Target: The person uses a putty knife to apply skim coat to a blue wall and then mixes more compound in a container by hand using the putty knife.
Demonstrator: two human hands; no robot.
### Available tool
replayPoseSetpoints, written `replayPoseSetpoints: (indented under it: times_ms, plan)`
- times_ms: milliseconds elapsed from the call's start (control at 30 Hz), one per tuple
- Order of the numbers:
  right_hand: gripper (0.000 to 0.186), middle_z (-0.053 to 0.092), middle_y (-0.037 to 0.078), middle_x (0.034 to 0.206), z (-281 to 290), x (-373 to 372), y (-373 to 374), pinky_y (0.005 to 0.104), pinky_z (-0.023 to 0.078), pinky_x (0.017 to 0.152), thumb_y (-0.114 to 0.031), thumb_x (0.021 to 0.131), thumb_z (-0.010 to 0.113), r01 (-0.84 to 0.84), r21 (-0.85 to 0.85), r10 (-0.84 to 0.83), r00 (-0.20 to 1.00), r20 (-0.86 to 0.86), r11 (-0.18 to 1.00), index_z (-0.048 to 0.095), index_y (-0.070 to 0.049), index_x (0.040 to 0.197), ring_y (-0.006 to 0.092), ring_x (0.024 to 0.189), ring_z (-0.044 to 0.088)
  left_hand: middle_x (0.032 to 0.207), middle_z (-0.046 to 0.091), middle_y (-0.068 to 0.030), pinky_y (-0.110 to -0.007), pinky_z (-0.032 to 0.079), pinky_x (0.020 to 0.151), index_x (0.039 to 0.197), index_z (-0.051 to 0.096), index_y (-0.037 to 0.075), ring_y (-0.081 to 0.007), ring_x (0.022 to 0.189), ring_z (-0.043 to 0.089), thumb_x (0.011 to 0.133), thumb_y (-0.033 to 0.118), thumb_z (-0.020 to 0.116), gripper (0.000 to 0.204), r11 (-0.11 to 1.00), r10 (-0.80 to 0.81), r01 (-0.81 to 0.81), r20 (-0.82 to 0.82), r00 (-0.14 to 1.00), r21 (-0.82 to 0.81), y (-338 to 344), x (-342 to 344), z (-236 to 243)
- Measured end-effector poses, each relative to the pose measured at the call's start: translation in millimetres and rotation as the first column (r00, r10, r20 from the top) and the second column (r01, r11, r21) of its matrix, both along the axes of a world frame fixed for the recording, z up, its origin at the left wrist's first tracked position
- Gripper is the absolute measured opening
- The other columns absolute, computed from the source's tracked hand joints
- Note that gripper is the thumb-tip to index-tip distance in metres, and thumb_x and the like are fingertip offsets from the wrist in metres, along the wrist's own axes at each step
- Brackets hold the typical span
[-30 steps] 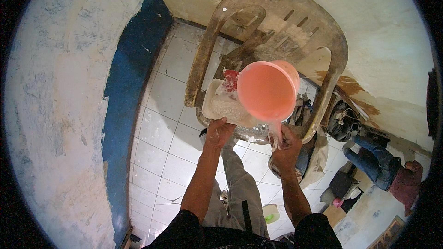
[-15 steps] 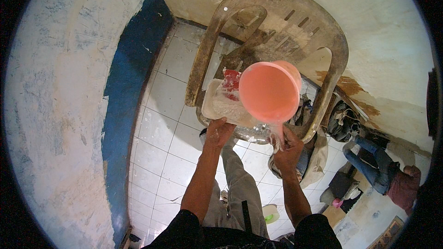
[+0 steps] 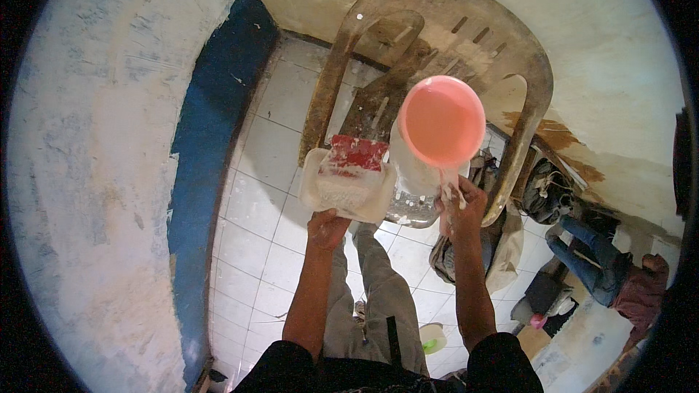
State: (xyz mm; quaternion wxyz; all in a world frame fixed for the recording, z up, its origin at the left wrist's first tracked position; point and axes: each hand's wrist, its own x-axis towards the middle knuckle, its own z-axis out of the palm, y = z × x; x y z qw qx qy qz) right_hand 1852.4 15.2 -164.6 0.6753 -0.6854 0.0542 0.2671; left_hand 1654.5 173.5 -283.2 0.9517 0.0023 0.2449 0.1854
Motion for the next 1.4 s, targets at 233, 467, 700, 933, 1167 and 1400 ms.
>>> replayPoseSetpoints:
  times_ms: [233,467,700,933,1167,1400]
  plan:
    - [0.014,0.059,0.006,0.070,-92,4,44,0.0241,0.041,0.047,0.000,0.083,0.060,0.009,0.113,0.003,0.994,-0.106,0.994,0.061,0.006,0.096,0.0119,0.053,0.052,0.136,0.039,-0.0171,-0.053,0.029,0.108,0.138,0.031,0.004,-0.0362,0.128,0.037,0.066,0.007,0.063,0.079,0.995,-0.033,0.041,-0.088,0.996,0.088,6,-37,14]
    - [0.011,0.059,0.006,0.065,-194,-2,70,0.0242,0.039,0.041,0.003,0.084,0.058,0.073,0.052,-0.066,0.990,-0.125,0.996,0.062,0.006,0.094,0.0110,0.047,0.049,0.136,0.040,-0.0169,-0.050,0.031,0.107,0.137,0.032,0.003,-0.0344,0.128,0.037,0.063,0.007,0.061,0.079,0.994,-0.002,0.019,-0.156,0.988,0.105,7,-57,39]
    - [0.013,0.059,0.003,0.063,-226,-10,48,0.0254,0.041,0.046,-0.008,0.089,0.057,-0.014,-0.163,0.042,0.984,0.173,0.987,0.064,0.003,0.092,0.0095,0.048,0.050,0.132,0.044,-0.0156,-0.051,0.031,0.107,0.137,0.034,0.005,-0.0347,0.124,0.041,0.055,0.017,0.062,0.088,0.988,0.051,-0.017,-0.219,0.974,0.154,15,-91,33]
    - [0.013,0.060,0.005,0.064,-214,-4,46,0.0285,0.042,0.050,-0.006,0.086,0.057,-0.060,-0.155,0.077,0.992,0.105,0.986,0.064,0.003,0.079,0.0104,0.054,0.053,0.134,0.042,-0.0175,-0.050,0.035,0.105,0.138,0.028,0.001,-0.0346,0.126,0.040,0.063,0.018,0.061,0.084,0.985,0.031,-0.041,0.058,0.998,0.167,32,-86,50]
    - [0.030,0.066,0.018,0.077,-168,8,33,0.0367,0.051,0.066,-0.017,0.077,0.062,-0.121,-0.621,0.372,0.881,0.292,0.775,0.064,0.003,0.100,0.0267,0.069,0.064,0.137,0.038,-0.0167,-0.051,0.032,0.107,0.141,0.026,0.006,-0.0354,0.126,0.039,0.060,0.028,0.066,0.093,0.980,0.070,-0.082,0.073,0.995,0.180,40,-67,81]
    - [0.040,0.068,0.016,0.100,123,5,92,0.0338,0.051,0.080,-0.015,0.078,0.066,-0.401,-0.289,0.493,0.751,0.439,0.869,0.059,-0.001,0.115,0.0218,0.092,0.065,0.144,0.031,-0.0176,-0.054,0.026,0.109,0.144,0.020,0.008,-0.0375,0.132,0.032,0.061,0.034,0.068,0.099,0.935,-0.061,0.031,0.073,0.995,0.353,40,-48,150]
